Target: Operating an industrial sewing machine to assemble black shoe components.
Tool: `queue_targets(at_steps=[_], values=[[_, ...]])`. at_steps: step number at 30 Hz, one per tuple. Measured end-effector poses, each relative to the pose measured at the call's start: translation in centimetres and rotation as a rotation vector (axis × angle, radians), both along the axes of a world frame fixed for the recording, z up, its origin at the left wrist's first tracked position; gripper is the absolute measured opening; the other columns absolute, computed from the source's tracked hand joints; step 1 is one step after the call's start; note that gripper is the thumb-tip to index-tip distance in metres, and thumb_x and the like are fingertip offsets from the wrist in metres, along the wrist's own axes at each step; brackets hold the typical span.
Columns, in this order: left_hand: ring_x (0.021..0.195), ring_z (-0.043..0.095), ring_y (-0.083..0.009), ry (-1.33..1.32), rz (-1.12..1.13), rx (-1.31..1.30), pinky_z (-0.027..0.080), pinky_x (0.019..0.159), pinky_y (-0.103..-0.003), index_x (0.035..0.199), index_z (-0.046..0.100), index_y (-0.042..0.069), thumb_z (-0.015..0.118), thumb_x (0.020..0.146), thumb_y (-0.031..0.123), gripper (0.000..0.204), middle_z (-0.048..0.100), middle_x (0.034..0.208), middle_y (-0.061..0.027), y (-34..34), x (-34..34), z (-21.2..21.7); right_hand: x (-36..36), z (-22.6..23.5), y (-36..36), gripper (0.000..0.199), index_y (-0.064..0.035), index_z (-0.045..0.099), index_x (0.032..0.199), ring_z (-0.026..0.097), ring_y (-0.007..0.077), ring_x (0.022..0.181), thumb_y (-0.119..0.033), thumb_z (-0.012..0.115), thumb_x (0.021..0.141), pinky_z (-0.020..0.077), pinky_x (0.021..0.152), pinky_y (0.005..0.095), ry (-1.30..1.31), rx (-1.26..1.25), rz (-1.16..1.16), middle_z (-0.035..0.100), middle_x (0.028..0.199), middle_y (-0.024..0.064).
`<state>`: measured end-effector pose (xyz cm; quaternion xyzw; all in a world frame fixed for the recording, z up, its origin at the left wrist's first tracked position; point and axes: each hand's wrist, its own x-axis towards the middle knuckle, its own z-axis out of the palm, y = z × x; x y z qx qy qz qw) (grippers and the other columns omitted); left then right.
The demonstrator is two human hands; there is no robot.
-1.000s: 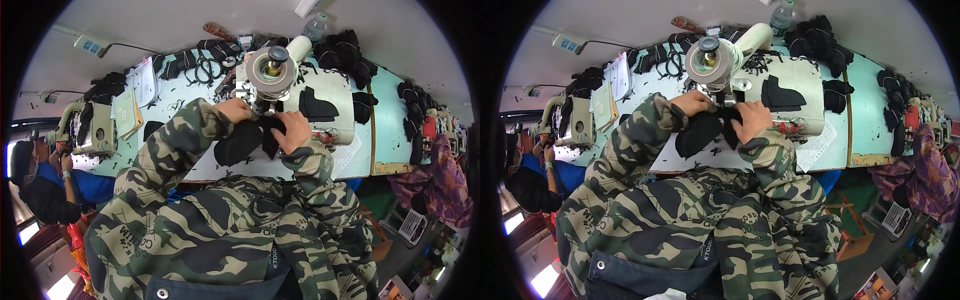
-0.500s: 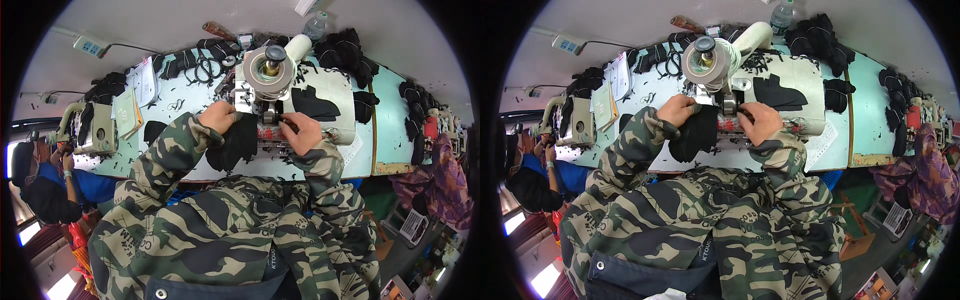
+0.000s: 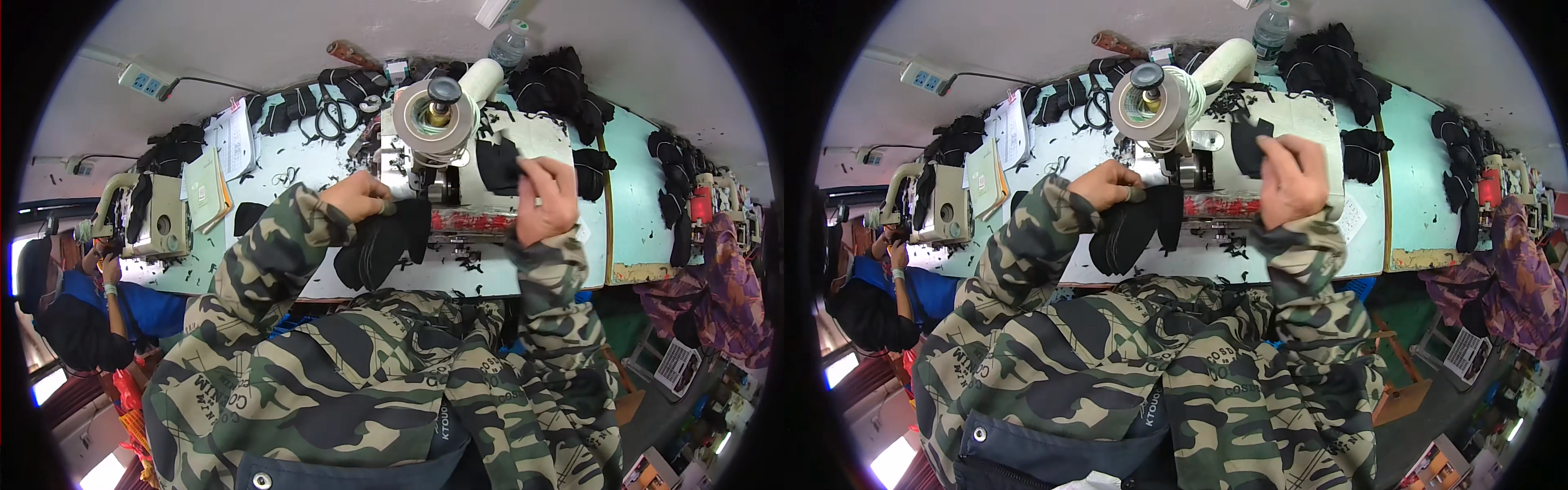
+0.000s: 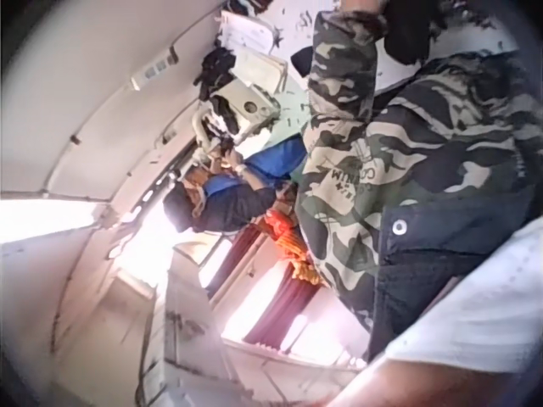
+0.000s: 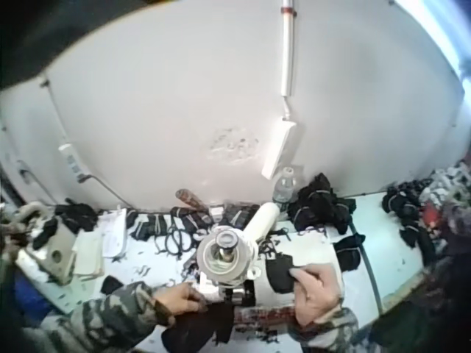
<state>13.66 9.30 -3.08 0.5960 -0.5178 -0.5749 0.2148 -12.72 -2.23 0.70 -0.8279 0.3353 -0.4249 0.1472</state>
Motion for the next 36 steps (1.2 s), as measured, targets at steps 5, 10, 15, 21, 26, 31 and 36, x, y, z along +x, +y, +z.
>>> queue_targets(at_steps=[5,10,15,21,26,31,36], values=[[0.067,0.058,-0.0141,-0.103,0.248,0.036,0.046,0.066,-0.028,0.087,0.067,-0.002,0.059,0.074,0.013,0.021,0.064,0.069,-0.0111,1.3,0.7,-1.8,-0.1,-2.3,1.0,0.016,-0.009,0.065,0.084,0.055,0.0257,0.073,-0.008,0.067,0.068,0.0423,0.063,0.0365,0.298,0.022,0.112,0.059,0.08,0.0047],[0.063,0.054,-0.011,-0.158,0.151,0.066,0.044,0.063,-0.025,0.087,0.065,-0.004,0.055,0.075,0.009,0.021,0.063,0.069,-0.0049,-1.0,0.1,0.1,1.7,-3.1,2.6,0.024,-0.0036,0.063,0.094,0.055,0.0278,0.073,-0.013,0.066,0.072,0.0435,0.066,0.0358,0.195,0.294,0.264,0.06,0.079,0.0107],[0.064,0.056,-0.0164,-0.206,0.025,-0.013,0.044,0.064,-0.029,0.087,0.065,-0.003,0.055,0.074,0.013,0.023,0.063,0.07,-0.0104,-4.3,-2.0,0.0,2.4,-3.2,3.9,0.024,-0.0077,0.063,0.094,0.051,0.0297,0.076,-0.01,0.066,0.07,0.0417,0.069,0.0395,0.36,0.207,0.168,0.058,0.081,0.0099],[0.074,0.054,-0.0073,0.324,-0.157,0.087,0.043,0.071,-0.023,0.089,0.063,-0.002,0.057,0.082,0.016,0.021,0.061,0.078,-0.001,-2.4,0.9,-0.7,0.0,-1.6,-0.5,0.02,-0.0072,0.064,0.09,0.055,0.0286,0.082,-0.002,0.06,0.071,0.0466,0.073,0.0378,-0.049,0.06,-0.037,0.057,0.083,0.0111],[0.061,0.05,-0.0105,0.162,-0.018,0.014,0.041,0.061,-0.029,0.087,0.064,-0.004,0.058,0.081,0.016,0.022,0.062,0.068,-0.0054,-1.4,-0.2,-1.5,-0.5,-2.5,1.1,0.021,-0.006,0.063,0.09,0.054,0.029,0.075,-0.015,0.066,0.072,0.0431,0.068,0.0379,0.264,0.198,0.094,0.06,0.078,0.0087],[0.053,0.05,-0.016,-0.346,0.123,0.027,0.04,0.055,-0.033,0.089,0.063,-0.003,0.058,0.083,0.023,0.027,0.054,0.056,-0.0126,-0.8,-1.7,0.9,2.0,-3.5,3.7,0.023,-0.004,0.063,0.091,0.055,0.0302,0.075,-0.017,0.066,0.073,0.0442,0.067,0.0371,0.213,0.497,0.216,0.061,0.076,0.0105],[0.06,0.056,-0.0194,-0.269,0.013,-0.071,0.044,0.06,-0.032,0.091,0.064,-0.002,0.059,0.079,0.02,0.025,0.062,0.069,-0.0131,-3.3,-3.0,0.0,2.6,-3.3,4.0,0.035,-0.0059,0.061,0.098,0.052,0.029,0.076,-0.02,0.07,0.067,0.0419,0.067,0.0379,0.321,0.191,0.172,0.058,0.079,0.0098]])
